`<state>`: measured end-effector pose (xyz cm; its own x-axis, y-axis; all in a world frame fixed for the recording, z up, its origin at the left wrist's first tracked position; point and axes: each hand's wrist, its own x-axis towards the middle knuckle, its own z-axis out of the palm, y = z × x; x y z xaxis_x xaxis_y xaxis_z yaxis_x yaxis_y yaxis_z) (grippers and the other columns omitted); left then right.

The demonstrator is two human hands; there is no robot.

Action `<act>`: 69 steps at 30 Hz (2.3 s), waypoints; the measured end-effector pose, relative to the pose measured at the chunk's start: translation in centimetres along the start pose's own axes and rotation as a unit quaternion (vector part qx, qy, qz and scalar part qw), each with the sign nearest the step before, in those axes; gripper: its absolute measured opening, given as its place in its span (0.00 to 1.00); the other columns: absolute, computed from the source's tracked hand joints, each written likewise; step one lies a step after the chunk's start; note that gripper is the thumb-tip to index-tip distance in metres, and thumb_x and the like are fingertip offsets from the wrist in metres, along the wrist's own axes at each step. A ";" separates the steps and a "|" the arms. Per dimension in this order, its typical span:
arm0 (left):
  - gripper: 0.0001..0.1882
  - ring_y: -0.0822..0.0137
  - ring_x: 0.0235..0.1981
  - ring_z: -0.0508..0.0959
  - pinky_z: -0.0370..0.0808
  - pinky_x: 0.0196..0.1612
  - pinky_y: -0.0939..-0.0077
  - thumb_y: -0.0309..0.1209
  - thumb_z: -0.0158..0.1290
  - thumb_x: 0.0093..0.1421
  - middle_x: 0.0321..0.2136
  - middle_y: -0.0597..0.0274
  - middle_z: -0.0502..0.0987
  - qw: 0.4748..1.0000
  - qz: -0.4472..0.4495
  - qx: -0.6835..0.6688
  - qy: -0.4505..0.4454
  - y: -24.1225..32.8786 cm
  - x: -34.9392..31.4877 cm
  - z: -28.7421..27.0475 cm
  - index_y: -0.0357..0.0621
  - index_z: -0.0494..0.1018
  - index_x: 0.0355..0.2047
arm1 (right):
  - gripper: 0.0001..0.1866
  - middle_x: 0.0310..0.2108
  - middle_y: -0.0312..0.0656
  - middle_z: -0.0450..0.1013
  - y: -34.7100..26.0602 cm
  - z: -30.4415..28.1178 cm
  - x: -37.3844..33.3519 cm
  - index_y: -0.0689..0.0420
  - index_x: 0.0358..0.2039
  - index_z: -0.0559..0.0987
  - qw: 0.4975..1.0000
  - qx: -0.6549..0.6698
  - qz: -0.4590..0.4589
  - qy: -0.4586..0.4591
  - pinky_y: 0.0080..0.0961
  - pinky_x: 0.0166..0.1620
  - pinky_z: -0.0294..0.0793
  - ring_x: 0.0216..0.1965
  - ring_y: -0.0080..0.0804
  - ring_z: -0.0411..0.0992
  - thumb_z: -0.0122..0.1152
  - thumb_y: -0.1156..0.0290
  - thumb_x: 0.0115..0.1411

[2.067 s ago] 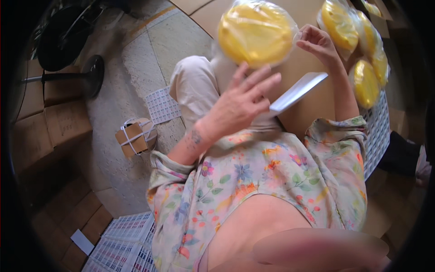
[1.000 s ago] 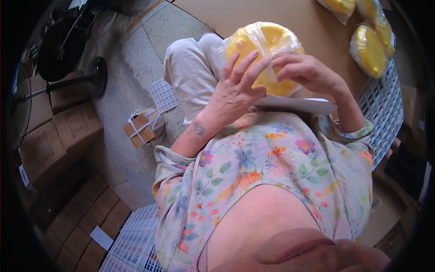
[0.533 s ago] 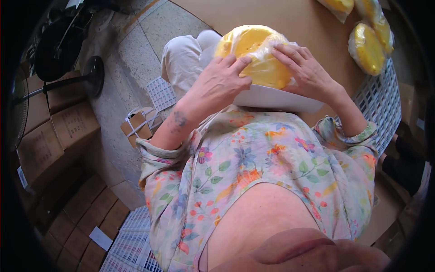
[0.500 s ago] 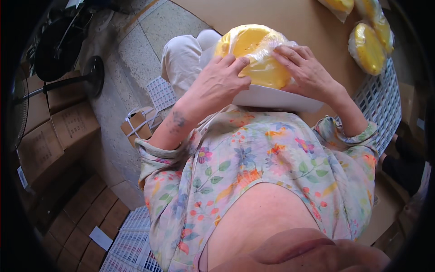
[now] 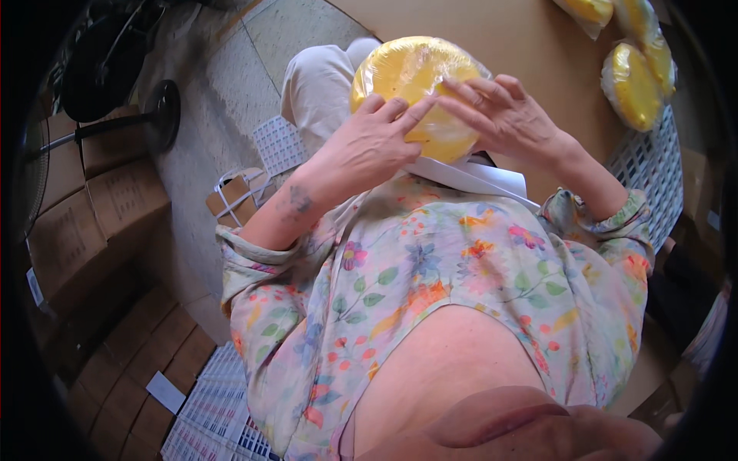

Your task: The recorder is packing yellow round products from plastic bags into white cardboard boxes.

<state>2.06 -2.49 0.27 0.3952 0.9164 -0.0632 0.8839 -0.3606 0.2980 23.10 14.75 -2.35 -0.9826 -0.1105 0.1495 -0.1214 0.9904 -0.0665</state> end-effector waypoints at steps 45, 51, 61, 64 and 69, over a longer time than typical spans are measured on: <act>0.17 0.79 0.31 0.77 0.75 0.35 0.84 0.21 0.62 0.56 0.32 0.65 0.79 0.620 -0.182 -0.687 0.334 1.0 1.6 2.7 0.36 0.71 0.45 | 0.10 0.32 0.43 0.74 2.5 -5.1 4.2 0.62 0.41 0.77 0.910 0.388 0.143 0.009 0.26 0.39 0.74 0.34 0.36 0.75 0.60 0.78 0.57; 0.10 0.77 0.27 0.77 0.74 0.32 0.79 0.20 0.62 0.54 0.26 0.63 0.79 0.736 -0.234 -0.532 0.347 1.2 0.3 3.9 0.36 0.75 0.37 | 0.21 0.25 0.40 0.74 3.1 -5.4 3.7 0.60 0.41 0.79 0.868 0.443 0.211 -0.076 0.23 0.34 0.74 0.28 0.28 0.74 0.69 0.82 0.44; 0.08 0.68 0.23 0.77 0.73 0.28 0.74 0.24 0.63 0.53 0.22 0.57 0.78 0.804 -0.274 -0.410 0.333 1.6 -1.0 2.3 0.36 0.78 0.33 | 0.12 0.21 0.40 0.74 2.1 -5.0 3.5 0.61 0.33 0.79 0.898 0.400 0.175 -0.054 0.23 0.29 0.71 0.22 0.27 0.72 0.69 0.80 0.46; 0.11 0.64 0.26 0.78 0.75 0.33 0.71 0.30 0.66 0.51 0.24 0.59 0.79 0.847 -0.249 -0.308 0.354 1.0 -0.9 2.0 0.40 0.79 0.34 | 0.09 0.20 0.40 0.74 1.3 -5.3 3.9 0.62 0.30 0.78 0.911 0.360 0.187 -0.068 0.24 0.29 0.71 0.22 0.29 0.72 0.69 0.79 0.48; 0.10 0.61 0.32 0.76 0.73 0.40 0.66 0.34 0.64 0.50 0.25 0.62 0.77 0.923 -0.176 -0.078 0.334 1.8 0.5 0.0 0.45 0.77 0.29 | 0.09 0.22 0.42 0.74 0.1 -5.0 5.0 0.62 0.29 0.77 0.938 0.309 0.149 -0.044 0.26 0.29 0.71 0.23 0.34 0.72 0.69 0.77 0.48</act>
<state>3.88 -2.72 0.78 -0.1988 0.8929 0.4040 0.8607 -0.0382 0.5077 18.91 14.68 3.29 -0.9904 0.1297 -0.0475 0.1289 0.7434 -0.6563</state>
